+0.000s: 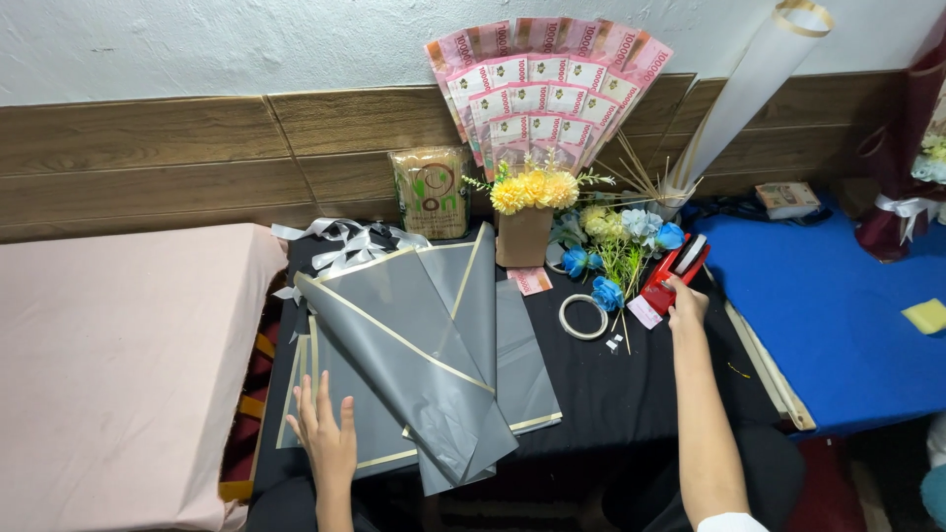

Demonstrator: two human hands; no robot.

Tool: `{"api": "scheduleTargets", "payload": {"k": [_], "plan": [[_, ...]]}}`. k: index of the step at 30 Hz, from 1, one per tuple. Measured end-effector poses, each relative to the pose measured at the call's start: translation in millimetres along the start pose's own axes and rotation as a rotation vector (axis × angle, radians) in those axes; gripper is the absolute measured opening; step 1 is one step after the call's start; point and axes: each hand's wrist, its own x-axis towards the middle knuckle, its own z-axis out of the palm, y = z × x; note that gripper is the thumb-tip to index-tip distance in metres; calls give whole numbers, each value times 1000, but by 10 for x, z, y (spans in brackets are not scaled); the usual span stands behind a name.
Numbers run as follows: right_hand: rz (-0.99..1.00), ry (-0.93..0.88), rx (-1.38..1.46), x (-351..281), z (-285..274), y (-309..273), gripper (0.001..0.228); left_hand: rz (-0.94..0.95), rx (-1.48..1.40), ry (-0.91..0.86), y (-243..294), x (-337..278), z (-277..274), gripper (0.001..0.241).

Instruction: Wrapping a bouquet of banknotes and flowers with decorative grey paper.

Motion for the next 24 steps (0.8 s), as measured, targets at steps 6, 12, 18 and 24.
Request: {"api": "scheduleTargets", "payload": {"k": [6, 12, 18, 24], "plan": [[-111, 60, -25, -172, 0, 80, 27, -25, -15, -12, 4, 3, -26, 65], [-79, 112, 130, -241, 36, 165, 29, -18, -30, -14, 43, 4, -39, 66], [-37, 143, 92, -297, 39, 206, 20, -37, -43, -12, 47, 9, -48, 65], [-346, 200, -201, -336, 55, 391, 32, -38, -35, -7, -7, 8, -34, 65]]}}
